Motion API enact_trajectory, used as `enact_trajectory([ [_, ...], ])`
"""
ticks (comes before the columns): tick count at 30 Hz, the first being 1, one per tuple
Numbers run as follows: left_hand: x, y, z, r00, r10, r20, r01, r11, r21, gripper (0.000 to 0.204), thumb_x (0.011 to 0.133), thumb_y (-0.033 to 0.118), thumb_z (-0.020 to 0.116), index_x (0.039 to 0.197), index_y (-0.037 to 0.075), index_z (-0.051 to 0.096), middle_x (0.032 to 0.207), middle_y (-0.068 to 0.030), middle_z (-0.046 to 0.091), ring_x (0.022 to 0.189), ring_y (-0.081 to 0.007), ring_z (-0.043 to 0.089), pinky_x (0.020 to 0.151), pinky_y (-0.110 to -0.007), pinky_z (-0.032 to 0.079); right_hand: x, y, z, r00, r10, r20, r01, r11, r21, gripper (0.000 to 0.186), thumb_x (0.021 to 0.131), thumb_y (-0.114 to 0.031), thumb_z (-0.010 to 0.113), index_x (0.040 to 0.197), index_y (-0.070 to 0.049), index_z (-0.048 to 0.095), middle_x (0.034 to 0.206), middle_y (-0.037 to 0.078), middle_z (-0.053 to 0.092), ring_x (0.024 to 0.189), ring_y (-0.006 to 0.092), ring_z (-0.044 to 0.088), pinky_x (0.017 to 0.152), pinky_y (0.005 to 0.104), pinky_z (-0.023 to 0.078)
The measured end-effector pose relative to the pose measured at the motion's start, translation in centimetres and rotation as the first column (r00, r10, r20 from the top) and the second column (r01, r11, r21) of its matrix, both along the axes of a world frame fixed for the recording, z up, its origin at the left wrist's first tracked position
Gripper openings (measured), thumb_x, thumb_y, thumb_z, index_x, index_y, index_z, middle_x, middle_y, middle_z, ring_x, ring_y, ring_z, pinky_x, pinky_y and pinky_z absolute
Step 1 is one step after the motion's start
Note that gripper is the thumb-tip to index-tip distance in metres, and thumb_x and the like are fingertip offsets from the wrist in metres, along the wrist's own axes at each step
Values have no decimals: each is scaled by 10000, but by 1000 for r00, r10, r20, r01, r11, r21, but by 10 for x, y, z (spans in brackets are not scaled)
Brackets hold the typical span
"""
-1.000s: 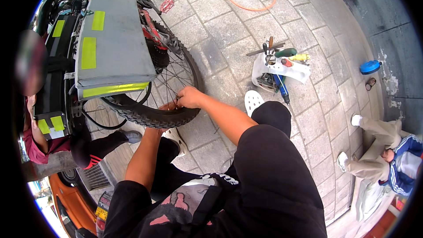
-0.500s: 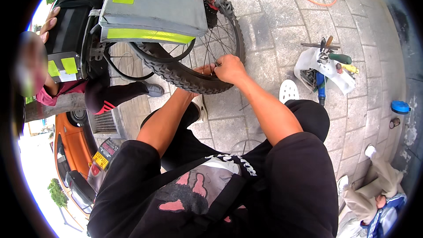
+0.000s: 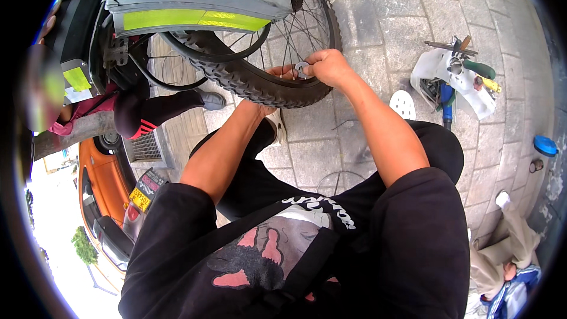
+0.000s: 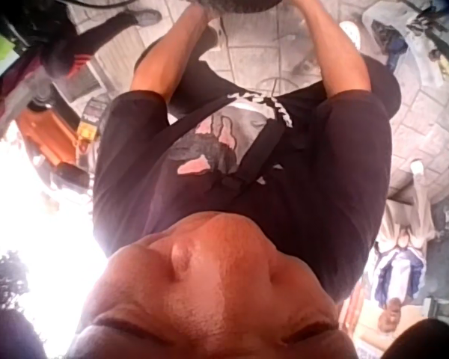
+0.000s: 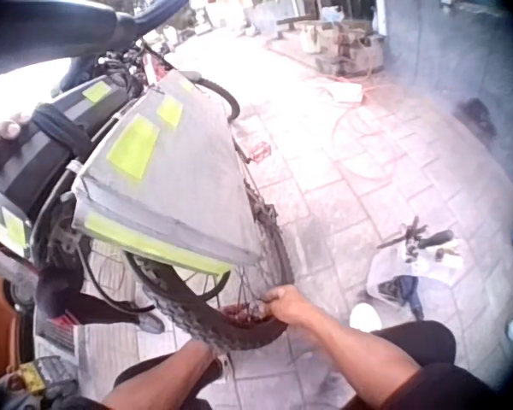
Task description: The person works on the rear wheel of a bicycle, using a tool to tighten the spokes. Another person holds the bicycle steady while the recorder adjusts the wheel components.
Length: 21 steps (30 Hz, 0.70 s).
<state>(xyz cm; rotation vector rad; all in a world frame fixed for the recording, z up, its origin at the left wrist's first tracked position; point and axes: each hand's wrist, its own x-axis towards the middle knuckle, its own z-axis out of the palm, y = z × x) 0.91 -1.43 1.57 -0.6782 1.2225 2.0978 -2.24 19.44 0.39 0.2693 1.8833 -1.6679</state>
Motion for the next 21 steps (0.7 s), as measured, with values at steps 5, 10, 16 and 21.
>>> enact_trajectory([
  [5,-2,-12,-12,996,-80,-45,85,987,136,440,924,69,750,1283,-42,522,1049,-110,713,976,-192,719,847,-317,619,1,-3,-2,997,24,71,-17,995,-94,296,890,-88,748,1159,35,727,1052,114,754,971,186,679,878,312,520],
  [10,-3,-3,13,989,-138,-56,134,989,-70,476,912,126,779,1282,-50,538,1062,-98,723,967,-180,713,849,-297,602,-1,2,-7,999,38,35,-35,994,-99,340,880,-64,757,1203,30,711,1076,108,748,968,180,680,888,308,523],
  [16,-3,1,20,998,-46,-34,49,997,67,320,993,308,673,1168,45,622,1046,-52,694,937,-178,689,816,-331,579,9,7,10,999,-42,-6,39,963,-267,344,874,-70,756,1193,48,703,1015,96,749,911,167,686,843,296,538],
  [21,-7,13,33,995,32,99,-23,996,-89,301,1034,378,586,1138,99,629,1066,-33,667,938,-196,655,826,-366,562,7,12,4,962,-272,-28,250,917,-312,357,904,-78,740,1222,70,674,1030,109,743,901,166,696,823,299,553],
])
